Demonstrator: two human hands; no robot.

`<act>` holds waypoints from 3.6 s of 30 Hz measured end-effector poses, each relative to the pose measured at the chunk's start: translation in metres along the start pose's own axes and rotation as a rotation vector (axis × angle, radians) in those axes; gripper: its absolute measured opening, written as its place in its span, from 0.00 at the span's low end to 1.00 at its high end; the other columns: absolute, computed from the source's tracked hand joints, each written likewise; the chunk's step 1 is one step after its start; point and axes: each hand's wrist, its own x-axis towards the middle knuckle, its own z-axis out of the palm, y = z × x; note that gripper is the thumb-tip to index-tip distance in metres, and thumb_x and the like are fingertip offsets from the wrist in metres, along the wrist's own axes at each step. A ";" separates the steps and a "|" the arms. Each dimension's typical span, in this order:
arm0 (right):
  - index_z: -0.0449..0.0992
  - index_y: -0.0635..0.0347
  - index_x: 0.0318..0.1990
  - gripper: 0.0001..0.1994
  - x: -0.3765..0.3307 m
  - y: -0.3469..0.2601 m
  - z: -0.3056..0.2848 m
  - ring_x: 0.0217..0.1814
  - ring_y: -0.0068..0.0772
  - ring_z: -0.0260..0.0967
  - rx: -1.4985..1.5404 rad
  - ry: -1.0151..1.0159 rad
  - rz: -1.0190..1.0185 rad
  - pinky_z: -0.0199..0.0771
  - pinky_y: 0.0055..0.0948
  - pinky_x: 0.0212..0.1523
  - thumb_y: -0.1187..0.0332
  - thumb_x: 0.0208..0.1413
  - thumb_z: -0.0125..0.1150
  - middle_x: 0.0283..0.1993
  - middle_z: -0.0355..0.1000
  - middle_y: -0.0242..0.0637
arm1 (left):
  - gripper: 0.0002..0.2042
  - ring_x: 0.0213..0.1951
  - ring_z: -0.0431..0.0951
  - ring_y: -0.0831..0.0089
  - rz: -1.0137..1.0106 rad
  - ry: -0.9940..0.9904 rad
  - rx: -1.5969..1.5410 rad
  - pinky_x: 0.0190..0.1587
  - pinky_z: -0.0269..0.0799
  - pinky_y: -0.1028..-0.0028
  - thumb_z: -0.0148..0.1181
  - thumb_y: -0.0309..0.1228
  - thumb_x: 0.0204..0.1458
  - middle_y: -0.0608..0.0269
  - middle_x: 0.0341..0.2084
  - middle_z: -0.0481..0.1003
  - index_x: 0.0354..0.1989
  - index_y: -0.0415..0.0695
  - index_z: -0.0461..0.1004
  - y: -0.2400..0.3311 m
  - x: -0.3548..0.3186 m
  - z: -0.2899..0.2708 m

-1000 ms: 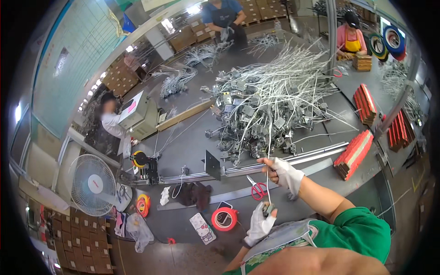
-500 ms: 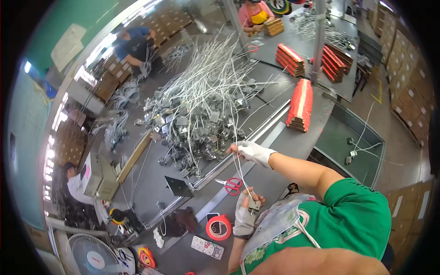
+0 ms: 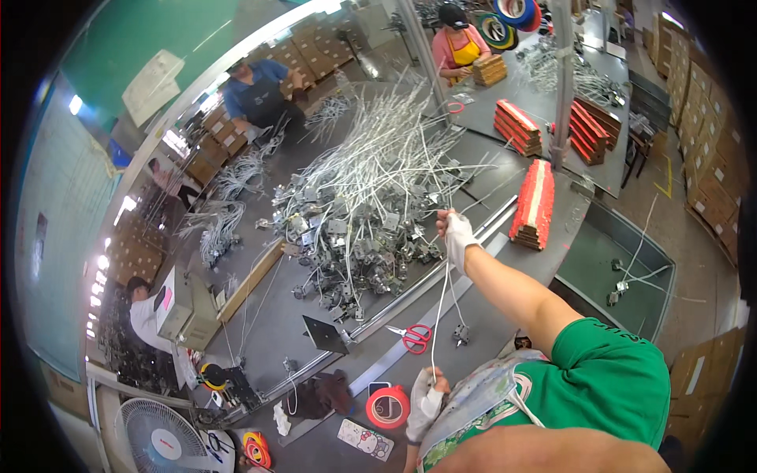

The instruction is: Pulling individual electrical wires from a large bundle and organizing them on a workbench.

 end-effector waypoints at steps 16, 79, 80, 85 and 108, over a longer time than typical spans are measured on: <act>0.73 0.45 0.44 0.14 0.052 -0.060 -0.027 0.41 0.39 0.69 -0.624 -0.045 -0.484 0.68 0.35 0.43 0.60 0.50 0.49 0.37 0.73 0.39 | 0.16 0.25 0.64 0.83 -0.057 -0.183 -0.159 0.28 0.60 0.82 0.52 0.35 0.52 0.70 0.20 0.66 0.44 0.37 0.65 0.027 0.009 -0.002; 0.73 0.62 0.18 0.09 0.046 -0.150 -0.265 0.18 0.23 0.64 -0.480 0.242 0.257 0.63 0.23 0.21 0.65 0.39 0.57 0.17 0.67 0.33 | 0.10 0.37 0.72 0.52 0.266 -0.209 0.901 0.40 0.68 0.64 0.54 0.24 0.42 0.50 0.31 0.71 0.35 0.41 0.73 -0.092 0.249 0.292; 0.73 0.63 0.18 0.10 0.048 -0.148 -0.268 0.18 0.23 0.64 -0.492 0.233 0.282 0.64 0.23 0.22 0.64 0.39 0.56 0.17 0.68 0.34 | 0.10 0.37 0.71 0.52 0.289 -0.217 0.921 0.41 0.68 0.64 0.53 0.23 0.42 0.50 0.32 0.71 0.36 0.41 0.73 -0.092 0.253 0.294; 0.71 0.66 0.29 0.12 0.045 -0.146 -0.280 0.27 0.37 0.64 -0.896 0.084 -0.207 0.66 0.35 0.32 0.63 0.46 0.51 0.27 0.67 0.45 | 0.12 0.43 0.69 0.52 0.370 -0.187 0.930 0.46 0.66 0.63 0.51 0.28 0.45 0.48 0.39 0.70 0.40 0.43 0.72 -0.101 0.263 0.306; 0.56 0.65 0.43 0.17 -0.023 -0.134 -0.351 0.34 0.30 0.69 -0.125 0.267 0.226 0.74 0.23 0.34 0.73 0.49 0.56 0.34 0.67 0.43 | 0.11 0.32 0.73 0.52 0.351 -0.131 0.885 0.35 0.70 0.63 0.55 0.24 0.44 0.52 0.30 0.72 0.38 0.48 0.74 -0.096 0.265 0.310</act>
